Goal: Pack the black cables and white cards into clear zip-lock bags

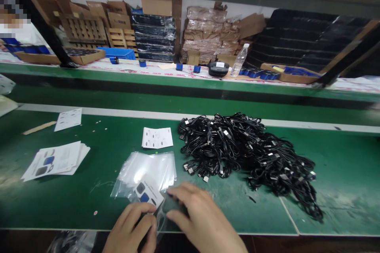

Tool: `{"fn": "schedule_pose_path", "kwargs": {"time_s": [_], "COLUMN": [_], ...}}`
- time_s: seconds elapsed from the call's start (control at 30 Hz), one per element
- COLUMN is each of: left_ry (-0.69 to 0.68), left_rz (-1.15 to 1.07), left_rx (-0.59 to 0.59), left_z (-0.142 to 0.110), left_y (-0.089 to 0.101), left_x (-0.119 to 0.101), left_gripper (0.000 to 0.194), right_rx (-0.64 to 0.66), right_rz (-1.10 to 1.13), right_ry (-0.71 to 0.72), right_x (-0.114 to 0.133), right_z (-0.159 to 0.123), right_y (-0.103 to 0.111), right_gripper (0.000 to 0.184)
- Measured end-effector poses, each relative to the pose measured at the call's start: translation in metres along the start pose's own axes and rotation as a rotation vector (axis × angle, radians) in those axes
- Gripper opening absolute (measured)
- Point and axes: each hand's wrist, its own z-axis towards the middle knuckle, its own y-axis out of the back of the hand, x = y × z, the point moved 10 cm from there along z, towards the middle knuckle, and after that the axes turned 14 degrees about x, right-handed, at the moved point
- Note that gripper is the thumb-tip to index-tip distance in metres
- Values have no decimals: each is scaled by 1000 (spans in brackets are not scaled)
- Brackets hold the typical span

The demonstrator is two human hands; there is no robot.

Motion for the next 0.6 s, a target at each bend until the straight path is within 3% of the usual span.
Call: {"fn": "schedule_pose_path", "kwargs": {"time_s": [0.13, 0.23, 0.3, 0.4, 0.6], "left_ry": [7, 7, 3, -2, 19], "left_rz": [24, 42, 43, 17, -142], "left_rx": [21, 37, 48, 62, 84], "left_z": [3, 4, 4, 5, 11], "left_y": [-3, -6, -8, -8, -1], "left_x": [-1, -2, -2, 1, 13], "left_gripper": [22, 22, 22, 22, 18], "right_rx": [-409, -378, -318, -332, -614], "right_rz": [-540, -798, -811, -728, -339], "right_ry": [-74, -91, -67, -20, 58], "right_x": [-4, -2, -1, -1, -8], "right_z": [-2, 23, 39, 47, 16], "right_y": [54, 56, 56, 64, 96], "right_gripper": [28, 40, 38, 26, 16]}}
